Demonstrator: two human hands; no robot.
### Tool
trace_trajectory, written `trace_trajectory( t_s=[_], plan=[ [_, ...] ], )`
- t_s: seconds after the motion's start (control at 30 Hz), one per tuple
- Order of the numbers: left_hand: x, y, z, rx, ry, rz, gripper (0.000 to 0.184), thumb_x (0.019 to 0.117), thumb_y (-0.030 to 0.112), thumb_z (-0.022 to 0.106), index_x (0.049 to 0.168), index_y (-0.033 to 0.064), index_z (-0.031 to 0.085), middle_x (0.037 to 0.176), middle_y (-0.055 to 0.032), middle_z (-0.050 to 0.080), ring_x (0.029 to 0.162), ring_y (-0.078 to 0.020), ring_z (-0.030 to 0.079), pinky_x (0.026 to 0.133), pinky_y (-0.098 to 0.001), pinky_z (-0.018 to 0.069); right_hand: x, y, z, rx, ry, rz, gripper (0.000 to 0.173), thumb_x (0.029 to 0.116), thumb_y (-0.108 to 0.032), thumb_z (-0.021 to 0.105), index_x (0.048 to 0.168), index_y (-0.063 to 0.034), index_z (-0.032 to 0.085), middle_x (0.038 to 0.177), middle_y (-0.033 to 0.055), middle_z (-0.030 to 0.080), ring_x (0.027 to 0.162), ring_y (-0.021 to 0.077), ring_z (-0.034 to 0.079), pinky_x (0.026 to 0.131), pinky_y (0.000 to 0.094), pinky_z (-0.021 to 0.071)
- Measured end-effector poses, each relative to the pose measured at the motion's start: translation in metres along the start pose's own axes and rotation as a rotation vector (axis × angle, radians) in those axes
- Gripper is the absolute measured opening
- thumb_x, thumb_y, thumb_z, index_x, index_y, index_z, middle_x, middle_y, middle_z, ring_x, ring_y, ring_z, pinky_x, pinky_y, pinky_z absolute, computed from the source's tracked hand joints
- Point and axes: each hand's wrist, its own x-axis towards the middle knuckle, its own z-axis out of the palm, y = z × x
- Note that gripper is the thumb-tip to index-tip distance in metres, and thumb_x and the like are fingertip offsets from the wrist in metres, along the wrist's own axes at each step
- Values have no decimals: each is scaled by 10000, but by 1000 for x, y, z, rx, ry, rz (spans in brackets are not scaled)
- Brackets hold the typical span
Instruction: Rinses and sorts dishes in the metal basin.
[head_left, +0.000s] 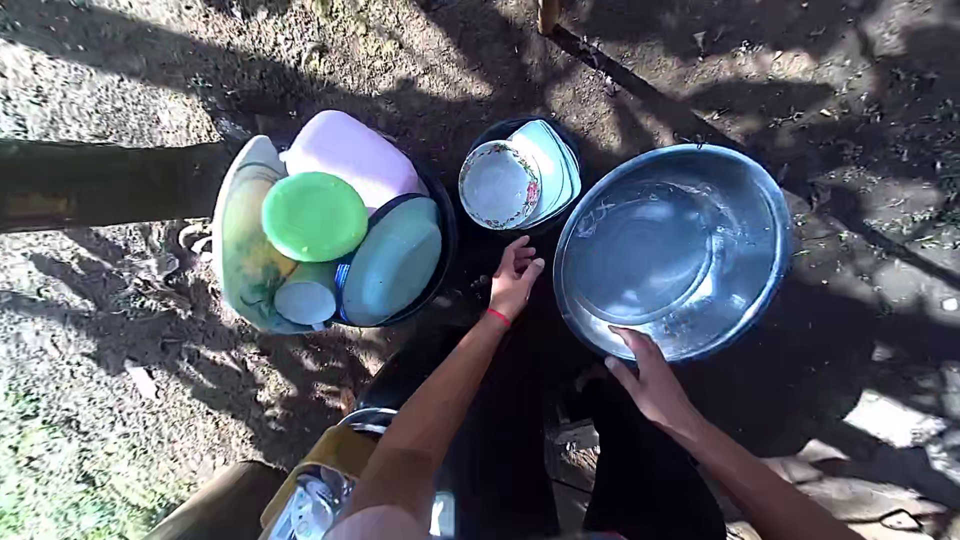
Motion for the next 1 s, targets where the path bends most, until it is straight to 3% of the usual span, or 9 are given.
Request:
trace_trajectory(
  t_s=[0.1, 0.17, 0.23, 0.33, 0.47, 0.57, 0.73, 0.87, 1.0],
  plan=[
    [94, -68, 28, 146, 118, -360, 634, 1045, 231, 593, 1555, -34, 325, 1476, -298, 500, 1356, -424, 508, 1109, -563, 420, -83, 65, 38, 80, -274, 192, 435, 998, -152, 627, 1370, 72, 592, 1426, 343, 527, 1336, 539, 486, 1131, 641, 369],
    [140, -84, 48, 371, 134, -256, 572, 1032, 202, 606, 1496, -70, 412, 1455, -306, 514, 1331, -438, 532, 1117, -557, 424, -120, 95, 57, 168, -249, 202, 368, 968, -87, 627, 1274, 117, 644, 1363, 364, 568, 1275, 558, 534, 1095, 645, 397],
    [175, -88, 76, 480, 108, -145, 490, 1043, 199, 583, 1447, -61, 488, 1425, -278, 557, 1300, -403, 574, 1115, -525, 437, -130, 106, 49, 258, -291, 303, 363, 996, -43, 585, 1316, 125, 611, 1423, 350, 530, 1333, 530, 496, 1139, 596, 364],
    [238, -77, 116, 505, 118, -112, 518, 1094, 278, 469, 1480, -67, 463, 1471, -292, 520, 1400, -415, 486, 1182, -543, 355, -116, 165, 59, 284, 105, 99, 315, 991, -66, 562, 1231, 118, 651, 1238, 323, 640, 1104, 404, 662, 961, 469, 548],
    [284, -81, 149, 764, 142, -74, 547, 1097, 330, 419, 1497, -43, 445, 1378, -341, 569, 1326, -493, 532, 1109, -638, 399, -42, 222, 28, 299, 410, -115, 343, 1026, -128, 512, 1221, 123, 642, 1199, 260, 672, 1110, 198, 673, 989, 292, 535],
    [283, -77, 158, 963, 160, -59, 527, 1094, 284, 429, 1463, -91, 449, 1309, -369, 596, 1258, -525, 575, 1044, -669, 442, 11, 266, -1, 195, 566, -313, 340, 1042, -218, 508, 1218, 25, 667, 1158, 157, 706, 1118, 80, 650, 1005, 211, 505],
    [258, -46, 155, 1156, 200, -85, 434, 1003, 199, 618, 1237, -163, 573, 1274, -386, 588, 1247, -515, 574, 1023, -673, 449, 100, 318, -81, -96, 653, -596, 379, 1042, -258, 486, 1197, 22, 689, 1114, 191, 722, 1066, 230, 689, 976, 358, 542],
    [216, -16, 129, 1163, 327, 40, 437, 998, 210, 645, 1244, -148, 595, 1244, -401, 595, 1239, -562, 551, 1034, -721, 401, 155, 316, -127, -130, 649, -733, 377, 1021, -218, 487, 1198, 56, 678, 1144, 201, 703, 1062, 278, 695, 986, 454, 550],
    [169, 15, 95, 1106, 500, 153, 403, 1015, 205, 619, 1275, -102, 614, 1225, -392, 610, 1209, -572, 558, 1018, -753, 372, 186, 311, -143, -96, 643, -909, 351, 1037, -200, 494, 1253, 23, 656, 1189, 162, 699, 1106, 223, 684, 1017, 387, 534]
  ],
)
